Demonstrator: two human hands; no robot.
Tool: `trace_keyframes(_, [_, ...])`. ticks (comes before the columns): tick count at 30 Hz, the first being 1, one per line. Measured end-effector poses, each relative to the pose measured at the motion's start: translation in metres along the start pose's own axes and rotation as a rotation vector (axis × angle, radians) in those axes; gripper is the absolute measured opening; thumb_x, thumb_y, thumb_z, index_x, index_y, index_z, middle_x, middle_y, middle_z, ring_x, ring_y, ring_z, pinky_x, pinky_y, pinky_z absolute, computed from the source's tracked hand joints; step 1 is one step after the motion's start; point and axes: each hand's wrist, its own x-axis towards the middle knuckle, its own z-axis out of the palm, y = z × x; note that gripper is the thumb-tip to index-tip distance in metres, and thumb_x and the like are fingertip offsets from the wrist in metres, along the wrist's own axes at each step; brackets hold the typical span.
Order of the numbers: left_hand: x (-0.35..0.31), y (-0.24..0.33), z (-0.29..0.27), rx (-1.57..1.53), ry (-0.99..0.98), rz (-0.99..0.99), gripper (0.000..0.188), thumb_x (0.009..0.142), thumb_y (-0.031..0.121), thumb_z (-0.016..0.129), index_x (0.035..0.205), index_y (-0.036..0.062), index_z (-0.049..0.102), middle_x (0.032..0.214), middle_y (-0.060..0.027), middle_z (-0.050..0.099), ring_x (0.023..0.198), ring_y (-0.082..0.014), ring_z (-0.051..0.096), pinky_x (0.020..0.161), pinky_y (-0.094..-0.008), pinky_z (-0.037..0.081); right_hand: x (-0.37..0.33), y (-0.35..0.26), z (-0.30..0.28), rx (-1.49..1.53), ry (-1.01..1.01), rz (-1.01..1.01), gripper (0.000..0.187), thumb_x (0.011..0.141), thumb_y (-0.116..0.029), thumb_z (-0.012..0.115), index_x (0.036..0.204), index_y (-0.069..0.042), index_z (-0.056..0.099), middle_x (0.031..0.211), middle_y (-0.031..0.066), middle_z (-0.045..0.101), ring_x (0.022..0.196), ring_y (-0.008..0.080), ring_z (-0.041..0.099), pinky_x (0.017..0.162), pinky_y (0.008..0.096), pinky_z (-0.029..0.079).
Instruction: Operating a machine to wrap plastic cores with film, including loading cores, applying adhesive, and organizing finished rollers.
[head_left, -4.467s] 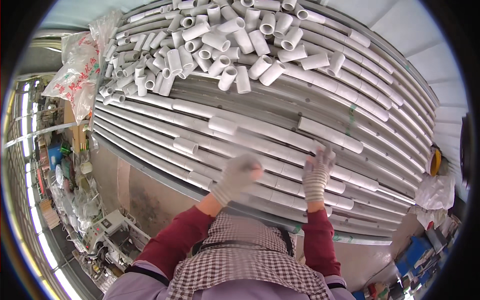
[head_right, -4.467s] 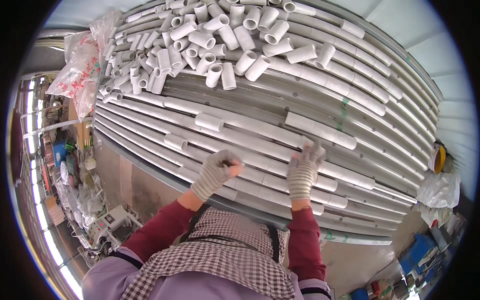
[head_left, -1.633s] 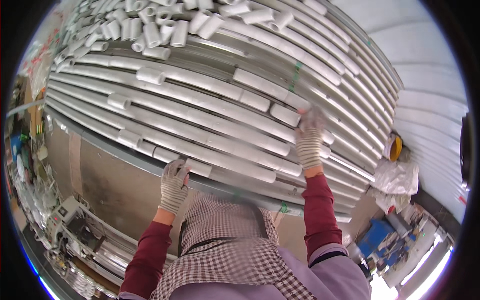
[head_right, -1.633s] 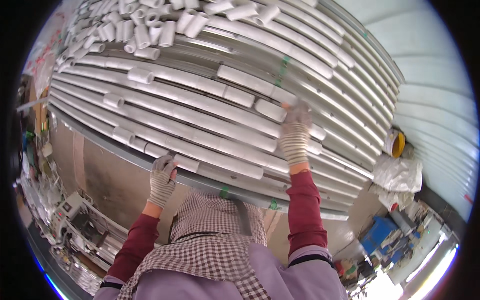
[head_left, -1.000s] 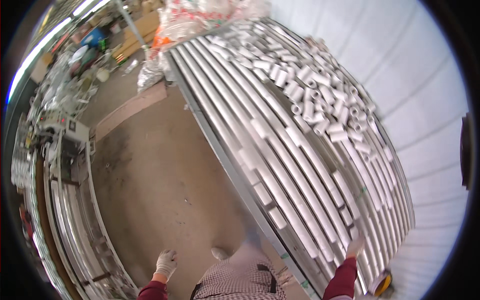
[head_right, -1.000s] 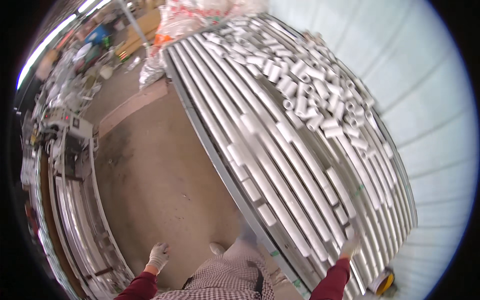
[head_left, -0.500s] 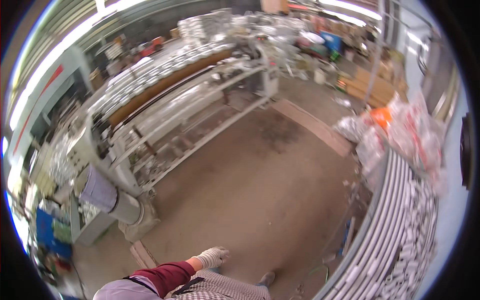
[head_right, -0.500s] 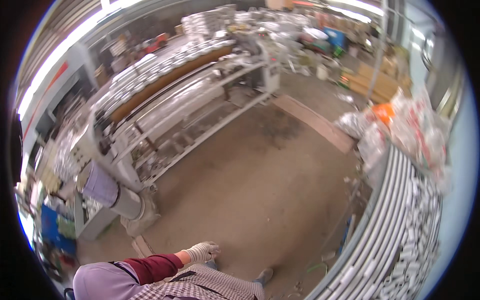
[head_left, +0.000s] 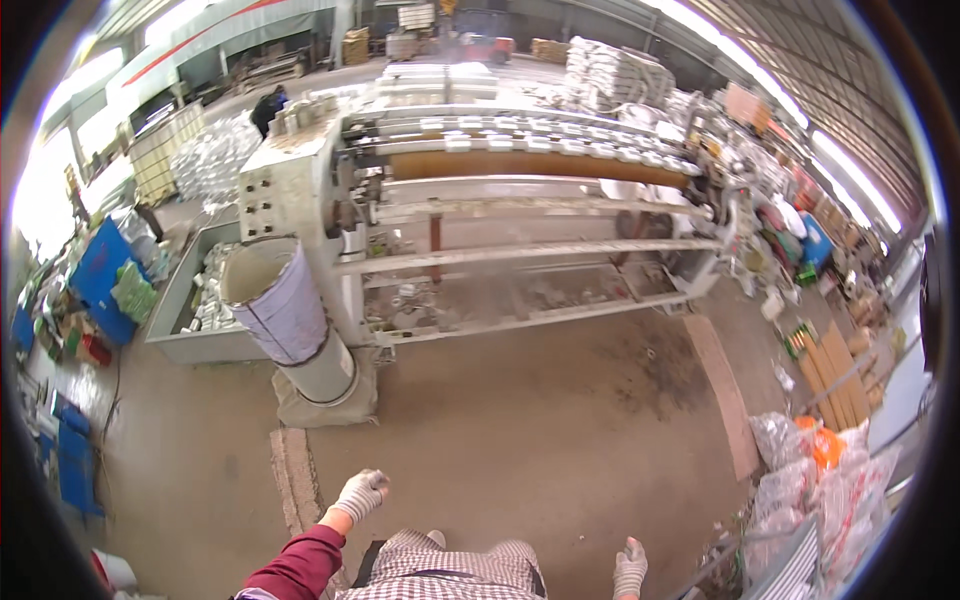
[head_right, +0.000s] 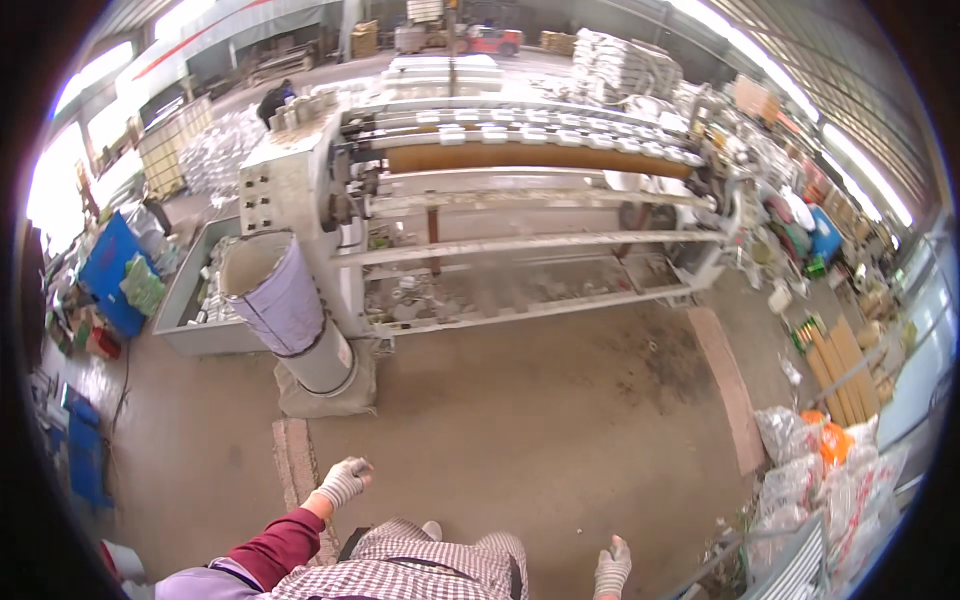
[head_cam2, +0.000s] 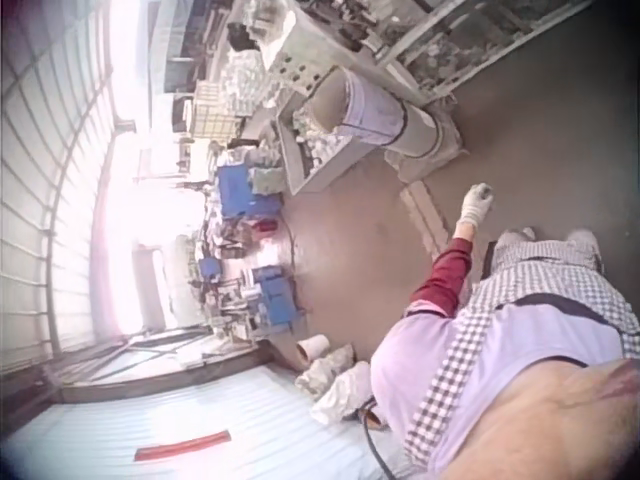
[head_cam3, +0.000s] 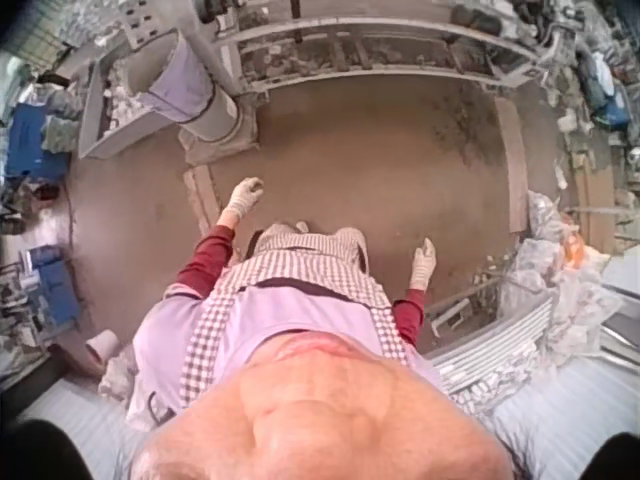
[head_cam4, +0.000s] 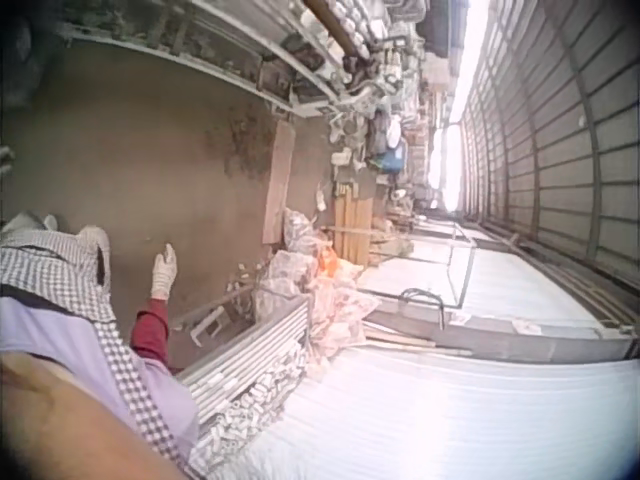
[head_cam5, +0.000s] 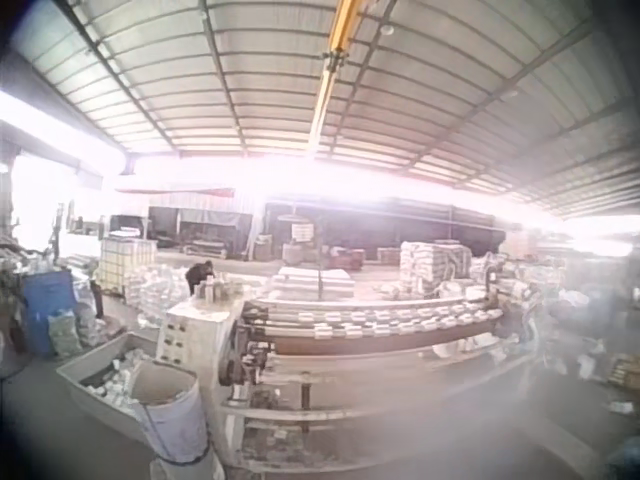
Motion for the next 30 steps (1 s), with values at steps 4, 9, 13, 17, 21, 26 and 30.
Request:
trace_keyframes(4, [0.081,0.0,-0.061,-0.252,0.313,-0.053,0.021,0.077,0.007,0.068,0.098,0.0071,0.065,0.089,-0.0099,0.066,0.075,-0.0207,0.064,0.069,-0.0303,0.052,0.128,-0.154,0.049,0.399,-0.323,0.247,0.039,0.079,0.013,0.056,0.115,0.001,0.059,0.113,0.0108,0.062,0.106,0.0193,0.059,0.092,0.0292,0.047])
trace_keyframes(9, [0.189,-0.018,-0.123,-0.575,0.484,-0.135,0.019,0.08,-0.001,0.065,0.099,0.0051,0.065,0.081,0.0013,0.06,0.069,-0.0075,0.052,0.061,-0.0235,0.046,0.301,-0.223,0.142,0.736,-0.248,0.082,0.028,0.085,0.002,0.061,0.112,0.0,0.06,0.105,0.0049,0.062,0.096,0.0143,0.06,0.086,0.0261,0.049])
trace_keyframes(13, [0.226,-0.041,-0.182,-0.766,0.66,-0.24,0.022,0.082,-0.001,0.064,0.103,0.0046,0.065,0.084,0.0027,0.061,0.075,-0.0063,0.054,0.067,-0.0213,0.045,0.424,-0.385,0.239,0.917,-0.425,-0.126,0.024,0.088,-0.008,0.066,0.11,0.001,0.061,0.104,0.0025,0.061,0.09,0.0106,0.058,0.079,0.0225,0.048])
trace_keyframes(17, [0.272,-0.032,-0.258,-0.696,0.879,-0.249,0.025,0.083,-0.002,0.065,0.107,0.0047,0.065,0.087,0.0038,0.062,0.079,-0.0061,0.056,0.071,-0.0208,0.046,0.492,-0.577,0.338,0.849,-0.663,-0.409,0.019,0.087,-0.006,0.064,0.105,0.0,0.064,0.104,0.0063,0.065,0.098,0.0138,0.06,0.087,0.0266,0.047])
trace_keyframes(21, [0.303,-0.046,-0.35,-0.66,1.055,-0.15,0.028,0.084,-0.004,0.063,0.111,0.0027,0.062,0.09,0.0032,0.061,0.08,-0.0054,0.055,0.07,-0.0195,0.046,0.485,-0.766,0.41,0.748,-0.752,-0.745,0.015,0.085,-0.009,0.064,0.098,-0.004,0.067,0.095,0.0072,0.067,0.089,0.0148,0.062,0.081,0.0266,0.048])
trace_keyframes(26, [0.369,-0.076,-0.469,-0.568,1.198,-0.22,0.028,0.083,0.002,0.067,0.11,0.0039,0.061,0.085,0.0014,0.062,0.071,-0.0054,0.053,0.062,-0.02,0.044,0.456,-0.929,0.49,0.708,-0.8,-0.963,0.012,0.083,-0.01,0.063,0.094,-0.006,0.067,0.093,0.0113,0.066,0.087,0.0262,0.063,0.08,0.0323,0.05])
trace_keyframes(30, [0.457,-0.155,-0.54,-0.389,1.298,-0.207,0.034,0.082,0.008,0.069,0.114,0.0037,0.059,0.082,-0.0023,0.063,0.066,-0.0065,0.051,0.057,-0.0228,0.044,0.437,-1.039,0.551,0.556,-0.717,-1.254,0.016,0.083,-0.015,0.062,0.097,-0.008,0.066,0.095,0.0142,0.064,0.092,0.031,0.061,0.084,0.0375,0.05])
